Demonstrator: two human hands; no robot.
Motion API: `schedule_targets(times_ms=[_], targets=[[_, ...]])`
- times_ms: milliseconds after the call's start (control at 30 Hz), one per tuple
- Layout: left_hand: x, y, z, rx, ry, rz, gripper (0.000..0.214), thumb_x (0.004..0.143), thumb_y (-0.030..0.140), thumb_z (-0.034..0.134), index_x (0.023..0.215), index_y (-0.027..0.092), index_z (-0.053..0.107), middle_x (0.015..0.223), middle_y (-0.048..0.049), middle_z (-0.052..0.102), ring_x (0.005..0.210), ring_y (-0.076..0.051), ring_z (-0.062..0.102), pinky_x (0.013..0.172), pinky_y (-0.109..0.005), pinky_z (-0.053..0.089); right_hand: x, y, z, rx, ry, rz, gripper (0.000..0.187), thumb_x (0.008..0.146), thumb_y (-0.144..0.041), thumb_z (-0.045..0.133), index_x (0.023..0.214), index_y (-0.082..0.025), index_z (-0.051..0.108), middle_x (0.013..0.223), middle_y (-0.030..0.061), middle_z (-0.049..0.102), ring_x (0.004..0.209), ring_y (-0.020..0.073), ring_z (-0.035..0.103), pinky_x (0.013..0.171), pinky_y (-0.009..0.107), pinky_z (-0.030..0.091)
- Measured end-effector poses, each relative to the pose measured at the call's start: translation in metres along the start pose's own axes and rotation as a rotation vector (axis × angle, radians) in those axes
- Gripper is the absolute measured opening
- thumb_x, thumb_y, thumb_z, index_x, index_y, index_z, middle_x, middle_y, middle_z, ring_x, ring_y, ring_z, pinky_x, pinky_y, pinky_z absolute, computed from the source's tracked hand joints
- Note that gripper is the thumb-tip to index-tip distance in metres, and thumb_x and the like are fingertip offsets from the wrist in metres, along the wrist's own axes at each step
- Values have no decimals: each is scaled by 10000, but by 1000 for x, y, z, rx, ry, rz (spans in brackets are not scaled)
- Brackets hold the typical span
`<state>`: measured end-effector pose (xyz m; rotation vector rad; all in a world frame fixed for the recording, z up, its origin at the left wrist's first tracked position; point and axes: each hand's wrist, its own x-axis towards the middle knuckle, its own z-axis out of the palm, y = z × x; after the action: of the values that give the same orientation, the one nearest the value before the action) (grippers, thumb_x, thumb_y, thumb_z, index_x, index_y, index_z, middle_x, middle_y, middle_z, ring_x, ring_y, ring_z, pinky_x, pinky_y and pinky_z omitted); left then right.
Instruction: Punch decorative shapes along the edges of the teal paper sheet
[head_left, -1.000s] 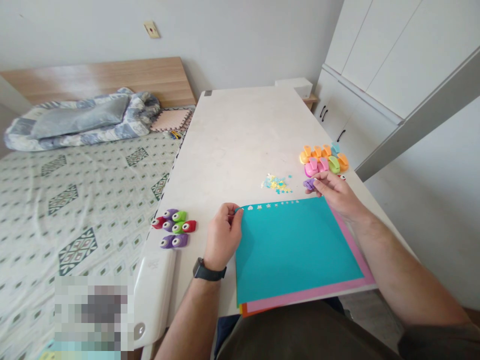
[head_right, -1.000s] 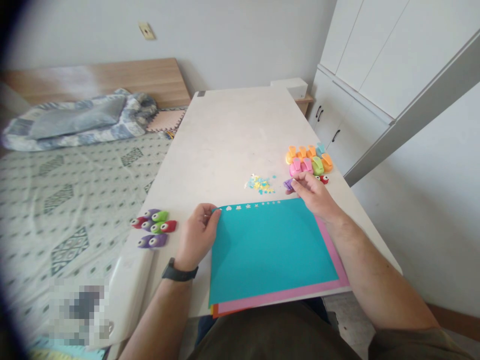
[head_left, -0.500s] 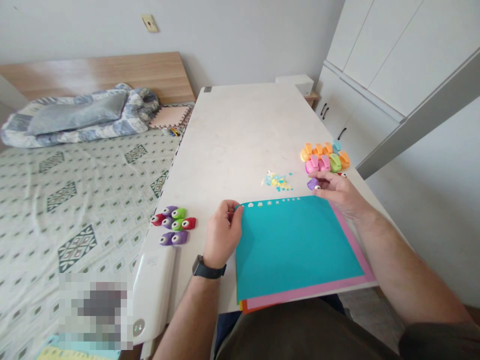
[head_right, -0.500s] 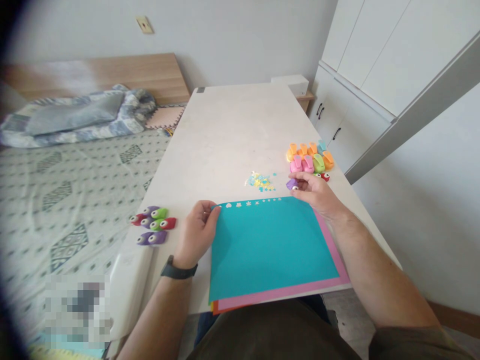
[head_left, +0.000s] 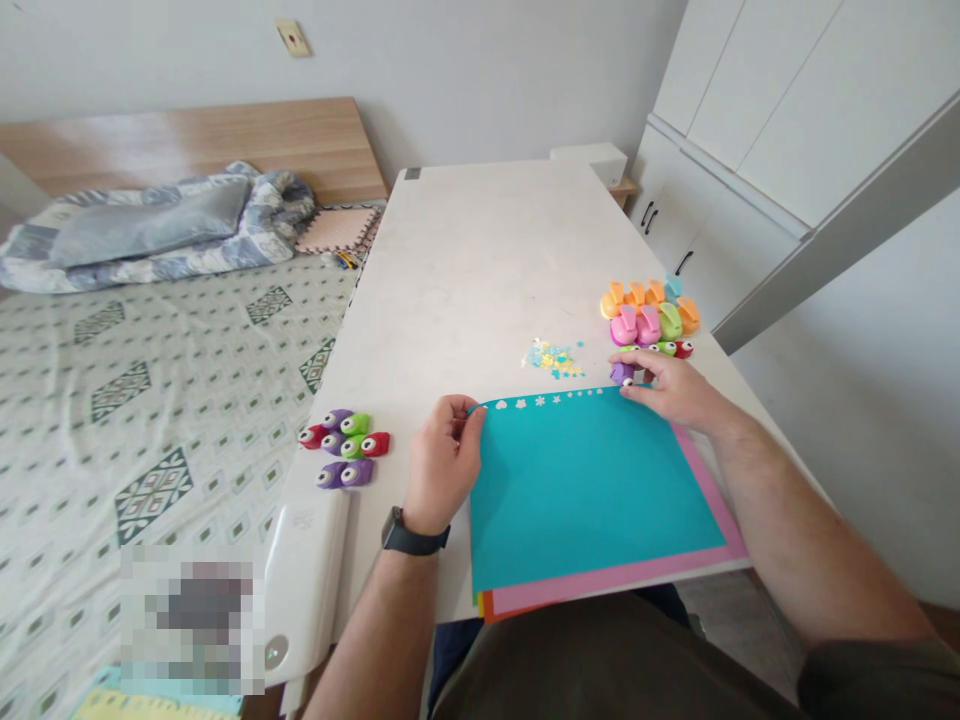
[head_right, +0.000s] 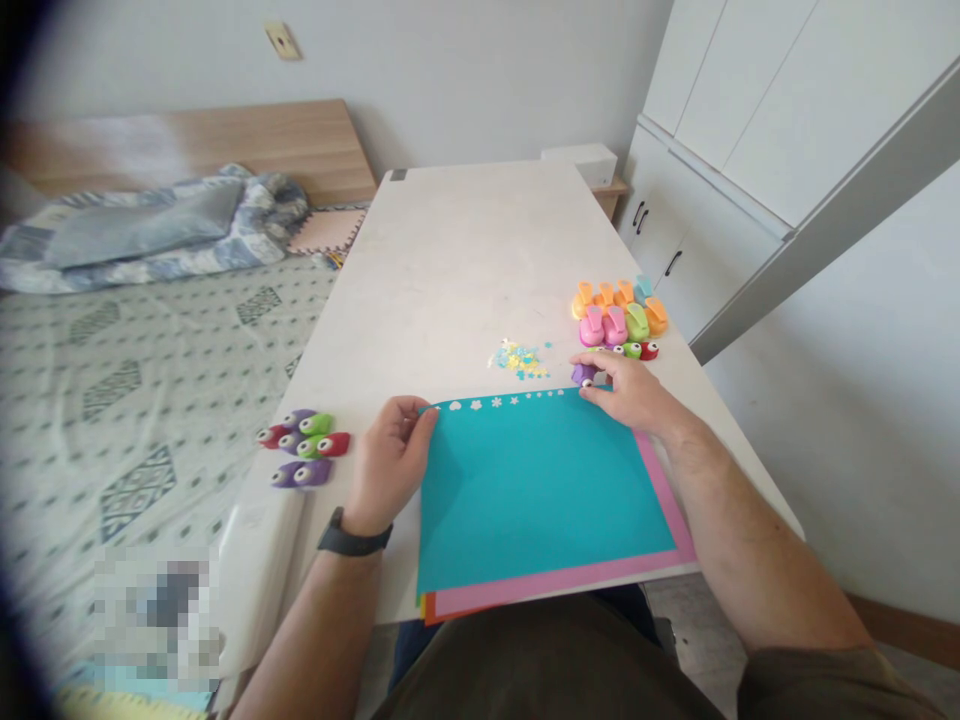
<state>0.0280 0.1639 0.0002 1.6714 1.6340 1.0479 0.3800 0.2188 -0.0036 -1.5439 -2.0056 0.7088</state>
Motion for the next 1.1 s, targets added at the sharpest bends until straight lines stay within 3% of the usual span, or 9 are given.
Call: schedule_targets(times_ms=[367, 1100], targets=[[0, 0, 0, 8, 18, 7, 184, 988, 386, 576, 999, 207, 617, 780, 15, 643, 648, -127, 578, 605, -252, 432, -1, 6, 0, 1, -88, -68, 487, 857, -277, 710, 1343, -291, 691, 1307, 62, 717, 1122, 298, 702, 1028, 480, 530], [0, -2, 0, 64, 73, -41, 208, 979, 411, 580, 1012, 212, 627, 752, 10, 660, 608, -139, 583, 586, -253, 429, -7, -6, -9, 157, -271, -72, 459, 885, -353, 719, 1339, -290, 690, 1331, 63, 716, 1203, 292, 677, 1053, 457, 550]])
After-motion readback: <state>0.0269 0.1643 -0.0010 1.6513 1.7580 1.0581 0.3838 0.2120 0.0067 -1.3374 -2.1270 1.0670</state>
